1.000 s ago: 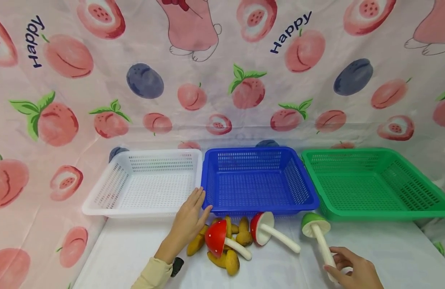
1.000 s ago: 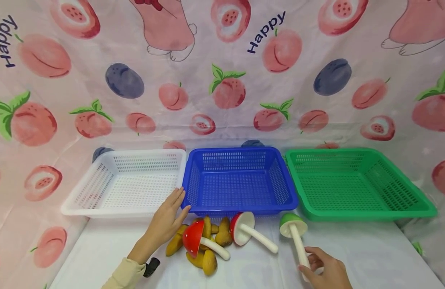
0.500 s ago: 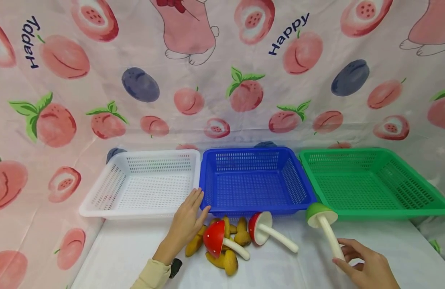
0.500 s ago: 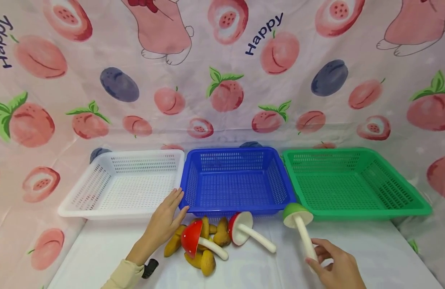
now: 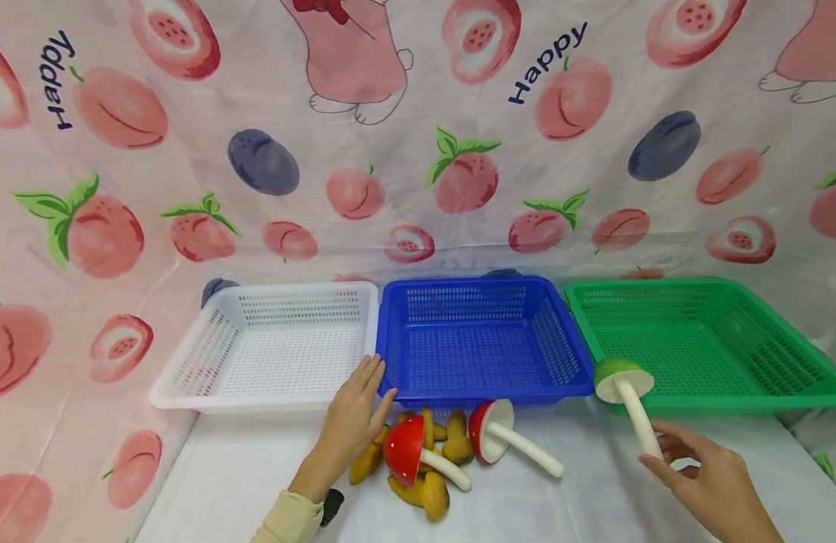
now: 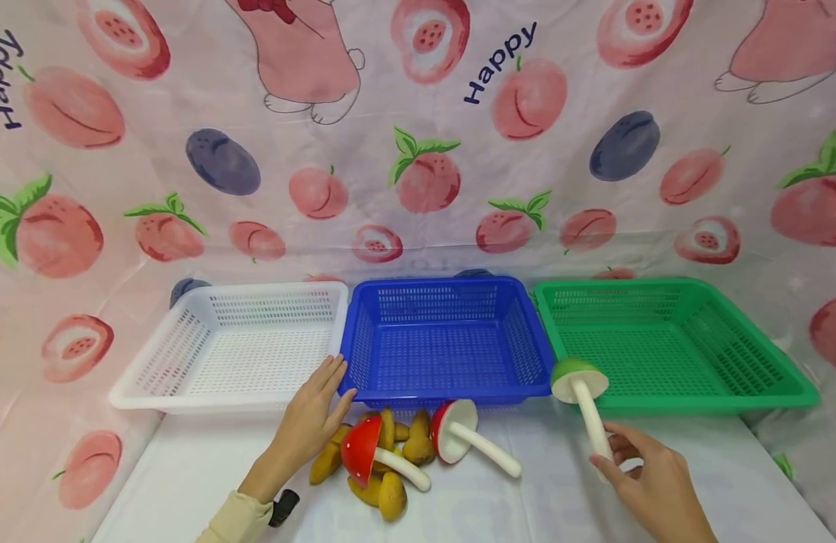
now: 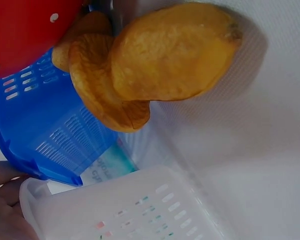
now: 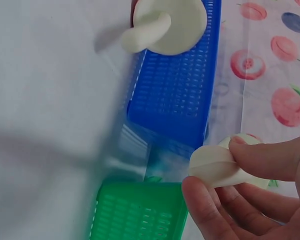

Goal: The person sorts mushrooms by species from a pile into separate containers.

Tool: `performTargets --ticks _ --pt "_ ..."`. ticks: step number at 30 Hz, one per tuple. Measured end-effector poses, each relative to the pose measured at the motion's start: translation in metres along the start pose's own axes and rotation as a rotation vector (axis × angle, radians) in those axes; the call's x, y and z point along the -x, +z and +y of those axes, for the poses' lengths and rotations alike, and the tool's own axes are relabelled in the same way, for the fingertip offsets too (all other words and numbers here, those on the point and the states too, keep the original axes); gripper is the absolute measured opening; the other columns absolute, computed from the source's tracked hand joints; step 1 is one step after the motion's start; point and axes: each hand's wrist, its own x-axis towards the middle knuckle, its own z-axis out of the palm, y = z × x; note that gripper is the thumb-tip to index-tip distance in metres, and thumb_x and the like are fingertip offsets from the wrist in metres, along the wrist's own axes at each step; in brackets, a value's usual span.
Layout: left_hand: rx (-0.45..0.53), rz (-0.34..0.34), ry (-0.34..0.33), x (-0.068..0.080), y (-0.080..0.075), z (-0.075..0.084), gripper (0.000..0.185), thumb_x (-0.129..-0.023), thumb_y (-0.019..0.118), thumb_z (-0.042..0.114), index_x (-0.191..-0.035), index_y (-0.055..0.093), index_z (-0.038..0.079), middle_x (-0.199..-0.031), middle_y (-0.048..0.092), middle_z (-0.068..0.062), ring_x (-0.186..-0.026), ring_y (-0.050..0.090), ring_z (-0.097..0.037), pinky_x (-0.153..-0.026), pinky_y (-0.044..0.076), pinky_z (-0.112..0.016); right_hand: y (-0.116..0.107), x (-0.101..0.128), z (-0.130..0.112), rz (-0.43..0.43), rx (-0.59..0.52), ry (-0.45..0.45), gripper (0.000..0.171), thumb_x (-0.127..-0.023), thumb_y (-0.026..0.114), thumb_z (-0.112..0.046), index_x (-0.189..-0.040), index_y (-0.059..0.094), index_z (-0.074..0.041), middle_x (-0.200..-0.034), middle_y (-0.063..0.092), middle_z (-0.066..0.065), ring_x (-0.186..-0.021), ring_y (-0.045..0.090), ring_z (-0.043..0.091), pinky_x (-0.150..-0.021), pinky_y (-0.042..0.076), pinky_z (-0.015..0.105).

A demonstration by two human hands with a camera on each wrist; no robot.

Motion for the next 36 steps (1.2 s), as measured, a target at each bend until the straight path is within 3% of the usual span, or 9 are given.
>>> performTargets --ticks 11,18,24,36 --pt "-0.011 0.010 0.019 0.000 0.002 -0.002 0.053 -0.093 0.059 0.029 -0.134 0.049 -0.003 -0.141 0.045 -0.016 -0.134 0.036 -0.030 -0.104 0.035 -0.045 -0.006 -0.018 0.009 0.083 -0.020 -0.093 0.043 -0.070 0.082 -0.009 -0.109 0.065 -0.001 -0.074 0.065 -0.004 -0.067 0.050 -0.010 -0.049 0.047 0.014" --pt "-0.012 0.021 0.026 0.001 0.002 -0.002 0.052 -0.093 0.059 0.027 -0.133 0.050 -0.004 -0.141 0.045 -0.016 -0.134 0.037 -0.031 -0.104 0.035 -0.046 -0.010 -0.027 0.012 0.054 0.006 -0.064 0.046 -0.073 0.081 -0.013 -0.112 0.063 0.003 -0.079 0.066 0.006 -0.067 0.049 -0.011 -0.049 0.048 0.015" --pt "-0.014 0.042 0.040 0.001 0.003 -0.002 0.052 -0.090 0.063 0.024 -0.133 0.051 -0.003 -0.140 0.046 -0.016 -0.132 0.038 -0.031 -0.102 0.037 -0.046 -0.014 -0.038 0.015 0.047 0.010 -0.111 0.045 -0.074 0.080 -0.012 -0.111 0.063 0.004 -0.079 0.067 0.007 -0.066 0.051 -0.010 -0.050 0.047 0.014" --pt "-0.029 0.030 0.024 0.002 0.003 -0.001 0.054 -0.090 0.064 0.025 -0.134 0.050 -0.003 -0.140 0.046 -0.015 -0.133 0.038 -0.031 -0.102 0.037 -0.046 -0.020 -0.057 0.021 0.046 0.076 -0.157 0.044 -0.074 0.080 -0.017 -0.109 0.064 0.003 -0.073 0.066 0.002 -0.061 0.056 -0.007 -0.051 0.040 0.026"
